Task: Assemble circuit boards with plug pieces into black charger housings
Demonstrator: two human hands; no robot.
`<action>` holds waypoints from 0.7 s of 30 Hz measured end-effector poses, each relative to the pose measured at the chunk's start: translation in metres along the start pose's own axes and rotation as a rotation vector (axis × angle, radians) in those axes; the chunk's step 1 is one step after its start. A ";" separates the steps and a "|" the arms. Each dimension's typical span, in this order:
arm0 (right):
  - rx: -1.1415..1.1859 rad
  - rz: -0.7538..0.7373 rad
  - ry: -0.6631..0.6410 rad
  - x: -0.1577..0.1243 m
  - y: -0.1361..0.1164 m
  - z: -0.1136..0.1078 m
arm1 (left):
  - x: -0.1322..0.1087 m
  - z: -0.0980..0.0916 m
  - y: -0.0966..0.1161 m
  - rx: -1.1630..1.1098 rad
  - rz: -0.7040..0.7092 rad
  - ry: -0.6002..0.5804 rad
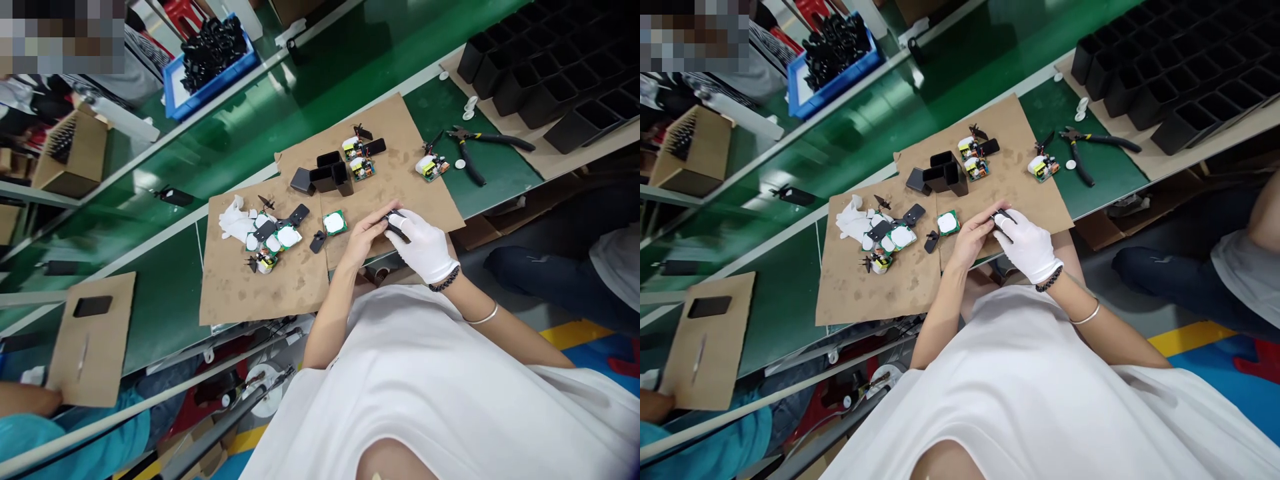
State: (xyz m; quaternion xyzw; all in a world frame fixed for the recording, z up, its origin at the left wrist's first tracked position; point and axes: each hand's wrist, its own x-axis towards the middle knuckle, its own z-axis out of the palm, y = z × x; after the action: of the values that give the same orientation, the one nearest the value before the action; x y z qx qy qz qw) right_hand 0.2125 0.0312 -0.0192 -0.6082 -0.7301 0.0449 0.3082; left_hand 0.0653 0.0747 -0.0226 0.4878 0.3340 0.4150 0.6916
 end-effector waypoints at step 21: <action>0.082 -0.034 0.132 0.005 0.001 -0.015 | 0.001 0.001 -0.001 -0.214 0.032 0.280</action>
State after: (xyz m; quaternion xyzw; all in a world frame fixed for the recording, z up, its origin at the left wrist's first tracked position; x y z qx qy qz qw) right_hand 0.2201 0.0316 -0.0056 -0.5842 -0.7161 0.0291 0.3809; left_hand 0.0669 0.0753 -0.0234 0.3539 0.3733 0.5229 0.6797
